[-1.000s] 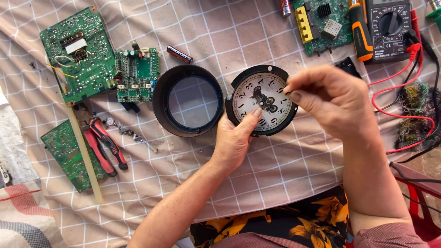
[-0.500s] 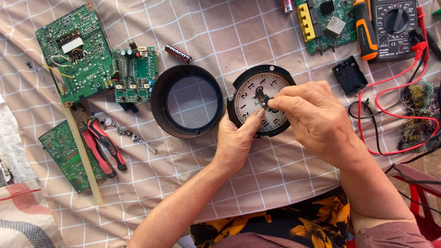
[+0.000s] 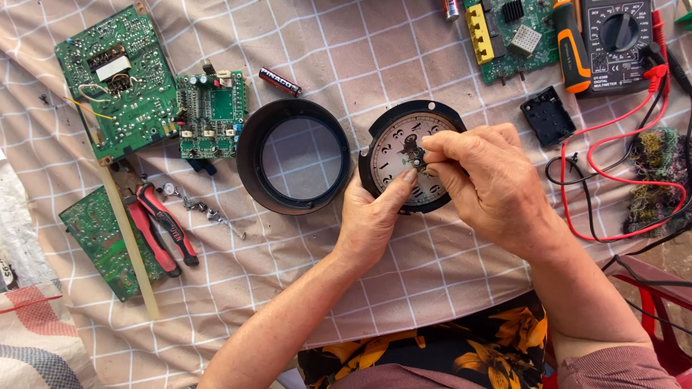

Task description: The person disassembles a round wall clock, removes the face and hands, and then reassembles the mechanism. They use a soldering iron to work on the internal components of the clock's back casing.

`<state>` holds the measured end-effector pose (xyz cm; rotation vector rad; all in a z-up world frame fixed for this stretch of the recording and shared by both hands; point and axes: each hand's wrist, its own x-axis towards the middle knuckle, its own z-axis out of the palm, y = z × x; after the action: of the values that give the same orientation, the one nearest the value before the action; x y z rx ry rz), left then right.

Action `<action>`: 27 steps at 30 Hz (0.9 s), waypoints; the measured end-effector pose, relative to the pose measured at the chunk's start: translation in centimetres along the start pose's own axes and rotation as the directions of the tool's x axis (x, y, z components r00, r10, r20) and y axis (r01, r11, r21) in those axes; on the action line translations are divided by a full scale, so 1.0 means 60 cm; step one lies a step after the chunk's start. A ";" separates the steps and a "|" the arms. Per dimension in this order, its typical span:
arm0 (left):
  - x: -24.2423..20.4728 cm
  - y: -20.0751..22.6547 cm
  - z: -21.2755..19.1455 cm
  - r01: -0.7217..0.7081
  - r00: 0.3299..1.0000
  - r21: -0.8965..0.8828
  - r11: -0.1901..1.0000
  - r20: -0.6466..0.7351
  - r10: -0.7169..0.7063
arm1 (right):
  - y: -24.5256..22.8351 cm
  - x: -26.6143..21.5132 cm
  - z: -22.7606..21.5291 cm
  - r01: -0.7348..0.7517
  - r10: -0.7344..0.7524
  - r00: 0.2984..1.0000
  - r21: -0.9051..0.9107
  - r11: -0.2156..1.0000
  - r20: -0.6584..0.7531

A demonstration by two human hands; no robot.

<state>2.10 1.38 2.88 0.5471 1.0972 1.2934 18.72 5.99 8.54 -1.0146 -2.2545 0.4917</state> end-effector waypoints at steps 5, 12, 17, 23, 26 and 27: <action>-0.002 -0.001 0.002 -0.013 1.000 -0.023 1.000 -0.002 0.013 | -0.005 0.002 0.000 0.004 -0.004 1.000 -0.017 1.000 -0.015; 0.002 -0.002 -0.003 -0.002 1.000 0.004 1.000 0.013 0.002 | -0.009 0.004 0.000 0.004 -0.005 1.000 -0.045 0.999 -0.014; 0.000 -0.001 -0.001 0.028 1.000 -0.022 0.999 0.006 -0.028 | -0.011 0.004 0.000 0.003 -0.005 1.000 -0.057 0.998 -0.026; 0.002 -0.006 -0.004 0.044 0.999 -0.046 0.998 0.015 -0.044 | -0.014 0.000 0.001 -0.011 0.008 0.999 -0.082 0.997 -0.035; 0.003 -0.007 -0.001 0.034 0.999 -0.082 0.996 0.026 -0.031 | -0.017 0.002 0.001 -0.011 0.007 0.999 -0.097 0.995 -0.048; 0.003 -0.007 -0.001 0.040 0.999 -0.092 0.995 0.024 -0.038 | -0.019 0.003 0.001 -0.003 -0.003 0.998 -0.106 0.994 -0.056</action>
<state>2.25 1.41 2.45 0.4677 1.0193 1.2942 18.00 5.41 9.18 -1.0678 -2.2499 0.3424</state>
